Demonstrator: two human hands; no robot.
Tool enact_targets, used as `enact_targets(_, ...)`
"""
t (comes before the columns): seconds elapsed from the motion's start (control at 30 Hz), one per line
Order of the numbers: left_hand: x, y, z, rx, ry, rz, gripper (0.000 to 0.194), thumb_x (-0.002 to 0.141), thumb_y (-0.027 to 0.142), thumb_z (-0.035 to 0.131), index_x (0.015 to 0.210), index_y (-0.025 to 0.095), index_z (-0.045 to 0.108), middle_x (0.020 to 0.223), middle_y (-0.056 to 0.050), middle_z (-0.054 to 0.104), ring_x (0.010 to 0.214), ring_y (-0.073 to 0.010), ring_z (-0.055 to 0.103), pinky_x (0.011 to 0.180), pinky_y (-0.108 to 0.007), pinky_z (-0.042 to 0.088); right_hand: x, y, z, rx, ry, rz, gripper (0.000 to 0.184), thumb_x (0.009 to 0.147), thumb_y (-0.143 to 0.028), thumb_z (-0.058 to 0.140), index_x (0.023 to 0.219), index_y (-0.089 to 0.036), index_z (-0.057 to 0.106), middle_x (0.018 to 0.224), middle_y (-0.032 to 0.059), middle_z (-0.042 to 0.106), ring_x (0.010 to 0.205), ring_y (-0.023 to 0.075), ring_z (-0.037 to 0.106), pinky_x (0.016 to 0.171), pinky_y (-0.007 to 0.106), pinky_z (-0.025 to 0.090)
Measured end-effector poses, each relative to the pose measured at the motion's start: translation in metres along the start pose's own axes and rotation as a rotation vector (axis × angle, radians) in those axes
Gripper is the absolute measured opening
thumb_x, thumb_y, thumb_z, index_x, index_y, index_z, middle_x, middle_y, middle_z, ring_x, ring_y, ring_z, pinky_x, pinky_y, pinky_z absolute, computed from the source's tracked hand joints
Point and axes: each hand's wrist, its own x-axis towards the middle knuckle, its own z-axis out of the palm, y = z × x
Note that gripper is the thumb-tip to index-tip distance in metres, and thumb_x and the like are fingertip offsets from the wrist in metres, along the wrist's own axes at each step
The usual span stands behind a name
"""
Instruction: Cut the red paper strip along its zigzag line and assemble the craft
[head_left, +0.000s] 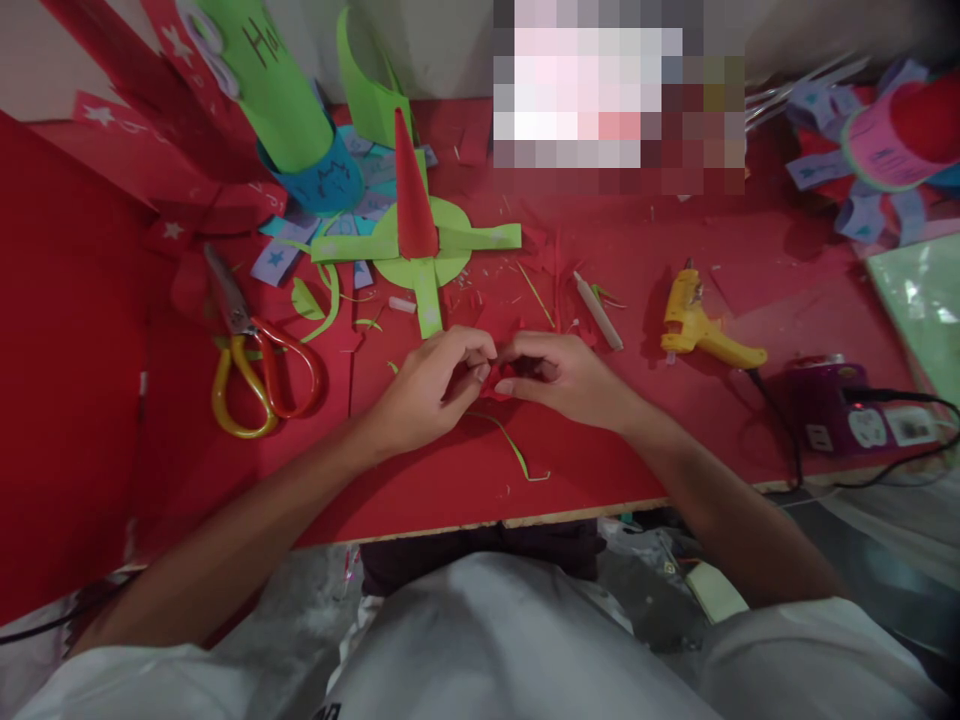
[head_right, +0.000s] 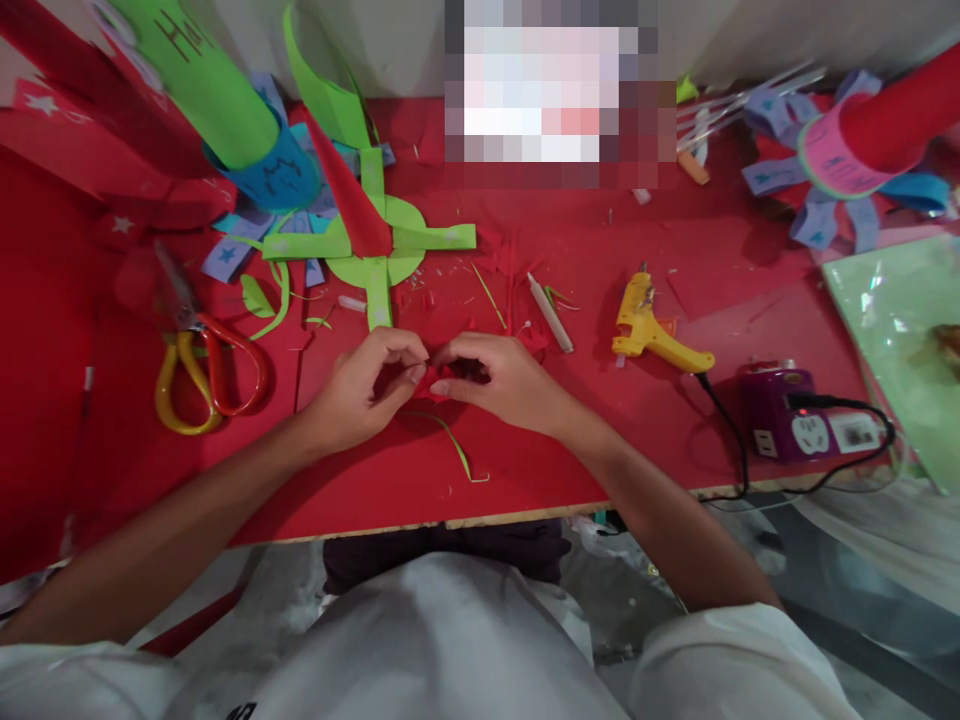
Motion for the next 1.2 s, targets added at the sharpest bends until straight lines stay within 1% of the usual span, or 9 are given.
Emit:
enact_targets(0.13,0.0002,0.0005,-0.0009,-0.002,0.003,0.015,0.011,0.103,0.015,0.057,0.111,0.022,0.056,0.090,-0.001,0.064,0.078,-0.0135,0.064,0.071,-0.026,0.049,0.0003,0.0010,-0.0001,0.009,0.001,0.002,0.043,0.094,-0.061,0.080,0.094,-0.018,0.076,0.084,0.0019,0.070,0.075,0.0157,0.059,0.070,0.029,0.044)
enact_targets(0.37,-0.0003,0.0007,-0.0007,0.016,0.012,0.017,0.014,0.103,0.012,0.057,0.112,0.021,0.056,0.093,-0.001,0.064,0.081,-0.0121,0.064,0.074,-0.024,0.050,0.0000,-0.0013,-0.0009,0.019,0.005,0.023,0.046,0.093,-0.064,0.079,0.091,-0.018,0.075,0.082,0.0009,0.067,0.071,0.0146,0.055,0.067,0.028,0.041)
enact_targets(0.53,-0.0003,0.0013,-0.0009,0.016,0.004,0.019,0.013,0.103,0.012,0.056,0.112,0.021,0.056,0.092,0.000,0.064,0.081,-0.0119,0.064,0.075,-0.024,0.051,0.0004,-0.0027,-0.0007,0.039,0.015,0.032,0.048,0.092,-0.066,0.079,0.090,-0.018,0.075,0.080,0.0009,0.066,0.071,0.0149,0.055,0.067,0.029,0.041)
enact_targets(0.83,-0.0002,0.0010,-0.0005,0.032,-0.011,0.007,0.013,0.103,0.014,0.057,0.113,0.021,0.056,0.092,-0.001,0.066,0.083,-0.0140,0.067,0.076,-0.026,0.053,0.0006,-0.0033,0.0030,0.078,0.024,0.039,0.045,0.093,-0.061,0.080,0.087,-0.018,0.073,0.077,-0.0005,0.065,0.069,0.0140,0.053,0.066,0.028,0.040)
enact_targets(1.0,-0.0001,0.0018,-0.0009,0.031,-0.023,0.005,0.013,0.102,0.014,0.056,0.113,0.021,0.055,0.091,-0.002,0.065,0.082,-0.0143,0.066,0.075,-0.027,0.052,0.0008,-0.0027,0.0036,0.063,0.039,0.034,0.043,0.093,-0.059,0.081,0.086,-0.018,0.072,0.076,-0.0012,0.064,0.068,0.0132,0.050,0.065,0.028,0.038)
enact_targets(1.2,0.0004,0.0002,-0.0009,0.032,-0.021,0.028,0.013,0.102,0.014,0.056,0.113,0.021,0.055,0.091,-0.001,0.065,0.082,-0.0142,0.065,0.075,-0.027,0.052,0.0006,-0.0025,0.0031,0.046,0.027,0.023,0.041,0.094,-0.058,0.080,0.088,-0.018,0.072,0.077,-0.0010,0.065,0.068,0.0133,0.050,0.066,0.029,0.038)
